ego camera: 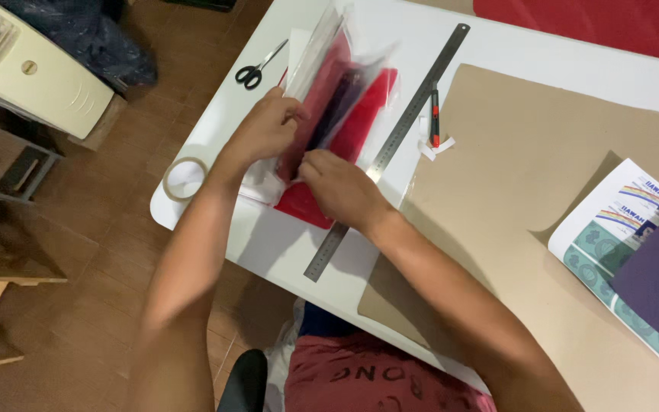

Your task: The person organizes various printed materials, stickers, and fabric pieces in a workshop, checking a small notebook for information and placing items into clear plastic sleeves.

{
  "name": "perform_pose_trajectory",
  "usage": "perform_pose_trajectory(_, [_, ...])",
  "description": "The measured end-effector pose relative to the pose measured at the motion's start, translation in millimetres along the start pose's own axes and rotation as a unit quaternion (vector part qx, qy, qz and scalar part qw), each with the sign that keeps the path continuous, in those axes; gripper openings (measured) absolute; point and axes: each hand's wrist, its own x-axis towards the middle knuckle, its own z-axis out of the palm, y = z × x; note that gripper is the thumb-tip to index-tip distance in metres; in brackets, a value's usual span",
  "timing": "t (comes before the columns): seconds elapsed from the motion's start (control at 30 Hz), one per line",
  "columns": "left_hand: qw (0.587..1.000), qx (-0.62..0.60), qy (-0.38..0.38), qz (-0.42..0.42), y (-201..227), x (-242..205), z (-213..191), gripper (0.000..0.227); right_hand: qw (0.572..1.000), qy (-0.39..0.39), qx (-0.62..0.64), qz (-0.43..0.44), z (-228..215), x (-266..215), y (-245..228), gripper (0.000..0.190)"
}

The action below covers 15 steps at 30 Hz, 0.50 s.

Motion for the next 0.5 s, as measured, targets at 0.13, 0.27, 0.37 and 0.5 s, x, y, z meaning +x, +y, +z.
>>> perform_pose_trajectory(0.13, [1.000, 0.022, 0.000, -0.007, 53.4, -13.0, -10.2, 0.053, 0.982, 0.083, -0.083, -0.146, -4.8, 23.3, -22.2, 0.022])
perform_pose_trajectory(0.27, [0.996, 0.087, 0.013, -0.002, -2.0, 9.8, 26.8, 0.052, 0.981, 0.087, -0.095, -0.148, -1.8, 23.5, -25.0, 0.020])
perform_pose_trajectory(0.37, [0.995, 0.086, 0.047, 0.008, -29.5, 21.8, 33.1, 0.037, 0.977, 0.131, -0.072, -0.155, -18.6, 19.1, -31.9, 0.021])
perform_pose_trajectory(0.5, [0.996, 0.056, 0.063, -0.012, -30.5, 13.1, 1.9, 0.035, 0.995, 0.084, 0.001, -0.045, -31.3, -14.8, -18.7, 0.032])
